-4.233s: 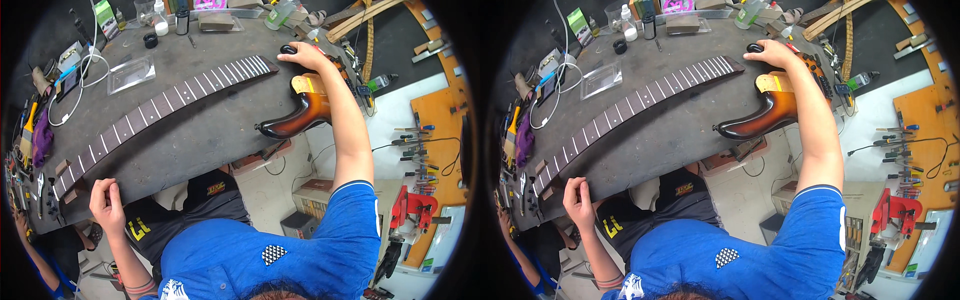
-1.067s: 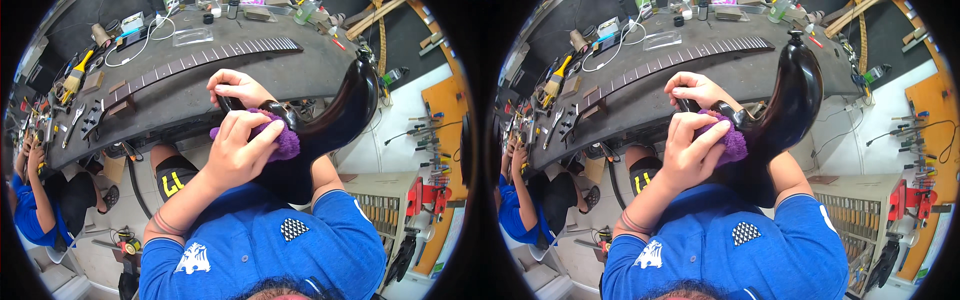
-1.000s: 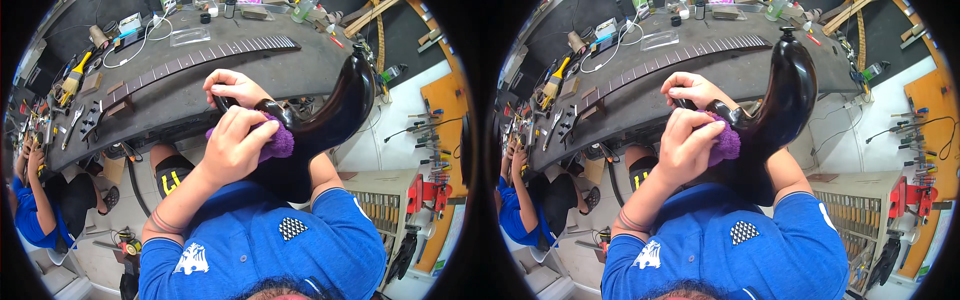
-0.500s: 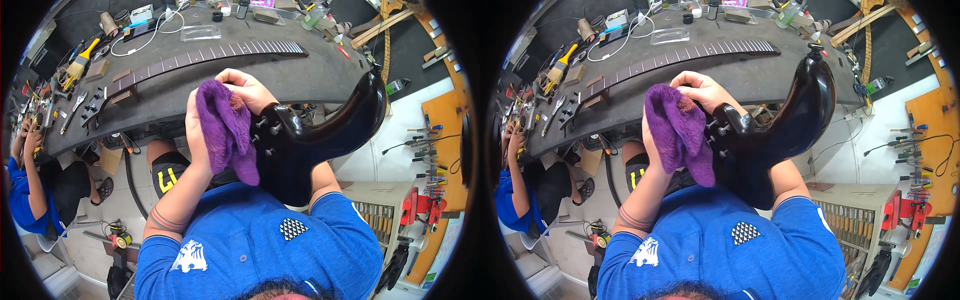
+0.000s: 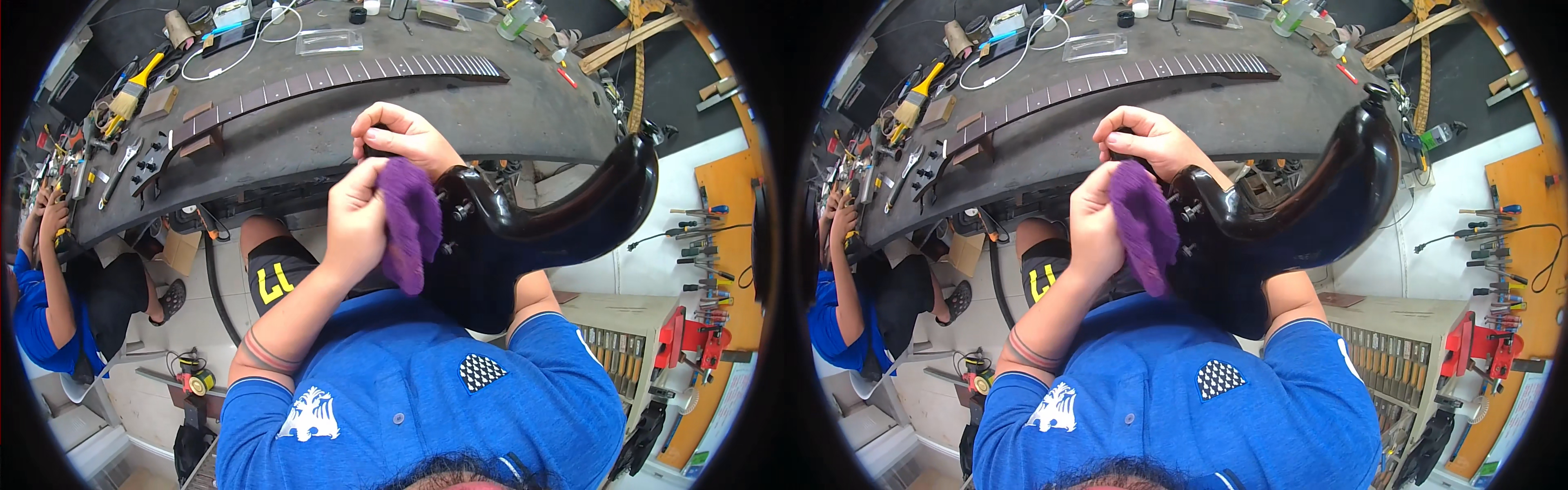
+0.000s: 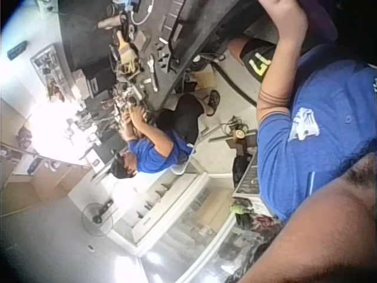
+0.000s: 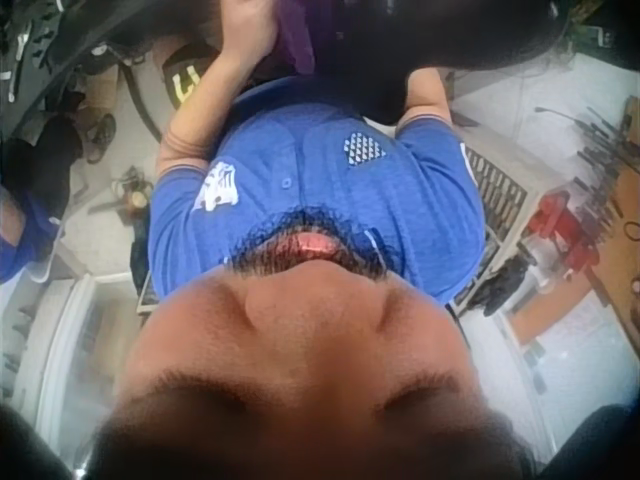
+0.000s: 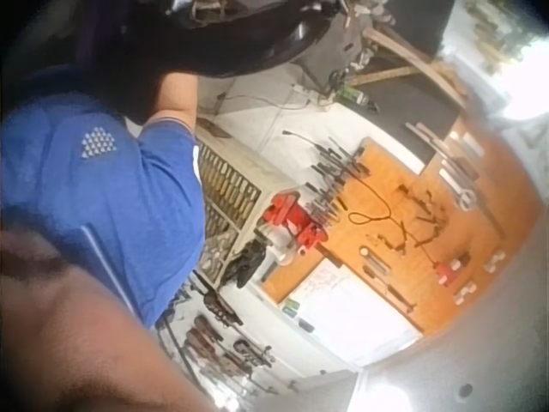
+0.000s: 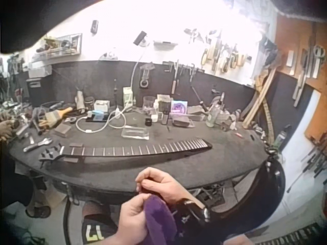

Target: The person adjusts hardware on a bass guitar headstock using a wrench, wipes down the fretboard with a cloth, and polishes the body of the guitar before briefly using a drill on it.

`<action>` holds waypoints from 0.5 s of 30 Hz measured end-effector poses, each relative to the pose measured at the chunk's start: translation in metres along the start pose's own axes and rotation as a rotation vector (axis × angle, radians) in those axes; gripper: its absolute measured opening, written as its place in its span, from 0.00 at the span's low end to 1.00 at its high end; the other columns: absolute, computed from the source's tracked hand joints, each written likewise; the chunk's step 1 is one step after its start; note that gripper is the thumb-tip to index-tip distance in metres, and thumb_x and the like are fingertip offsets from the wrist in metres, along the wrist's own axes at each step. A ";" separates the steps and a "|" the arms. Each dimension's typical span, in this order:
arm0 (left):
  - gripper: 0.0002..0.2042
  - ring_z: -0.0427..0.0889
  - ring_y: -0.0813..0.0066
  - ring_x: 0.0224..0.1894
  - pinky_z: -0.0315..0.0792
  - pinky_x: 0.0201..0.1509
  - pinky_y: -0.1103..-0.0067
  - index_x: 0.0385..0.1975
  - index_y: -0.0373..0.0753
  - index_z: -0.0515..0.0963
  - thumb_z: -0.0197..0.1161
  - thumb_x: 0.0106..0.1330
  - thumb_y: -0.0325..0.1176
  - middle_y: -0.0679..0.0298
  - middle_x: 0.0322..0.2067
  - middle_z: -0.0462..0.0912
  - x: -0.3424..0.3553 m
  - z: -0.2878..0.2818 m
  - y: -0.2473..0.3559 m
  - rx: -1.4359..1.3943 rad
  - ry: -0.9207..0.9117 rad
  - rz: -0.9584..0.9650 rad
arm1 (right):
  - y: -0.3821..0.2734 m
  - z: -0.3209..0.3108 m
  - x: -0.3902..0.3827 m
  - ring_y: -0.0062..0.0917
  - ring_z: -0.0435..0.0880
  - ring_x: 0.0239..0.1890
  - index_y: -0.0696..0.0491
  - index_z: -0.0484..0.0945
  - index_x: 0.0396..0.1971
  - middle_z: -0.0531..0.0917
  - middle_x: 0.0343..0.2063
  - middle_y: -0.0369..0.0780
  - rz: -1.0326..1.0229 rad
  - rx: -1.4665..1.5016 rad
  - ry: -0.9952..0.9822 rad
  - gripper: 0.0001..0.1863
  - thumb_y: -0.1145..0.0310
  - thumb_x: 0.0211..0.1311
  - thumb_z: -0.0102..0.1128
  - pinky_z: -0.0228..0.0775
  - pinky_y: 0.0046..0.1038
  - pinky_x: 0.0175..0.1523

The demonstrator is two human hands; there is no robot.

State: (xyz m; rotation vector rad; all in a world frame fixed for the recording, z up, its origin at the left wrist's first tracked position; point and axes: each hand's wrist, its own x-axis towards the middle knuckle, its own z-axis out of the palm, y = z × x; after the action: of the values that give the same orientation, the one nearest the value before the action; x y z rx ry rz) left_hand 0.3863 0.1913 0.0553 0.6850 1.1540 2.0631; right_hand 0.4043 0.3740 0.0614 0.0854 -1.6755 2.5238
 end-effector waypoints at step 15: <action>0.16 0.90 0.59 0.46 0.82 0.55 0.70 0.53 0.32 0.84 0.72 0.65 0.19 0.54 0.45 0.89 -0.033 -0.009 -0.010 0.820 -0.243 0.609 | 0.001 -0.009 -0.001 0.24 0.89 0.49 0.55 0.83 0.54 0.88 0.45 0.37 -0.051 -0.033 -0.050 0.08 0.70 0.84 0.63 0.83 0.30 0.58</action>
State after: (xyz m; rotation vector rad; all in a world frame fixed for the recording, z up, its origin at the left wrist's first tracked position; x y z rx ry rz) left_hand 0.4044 0.1654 0.0381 1.8068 1.8040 1.8049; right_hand 0.4055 0.3818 0.0574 0.1876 -1.7097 2.4766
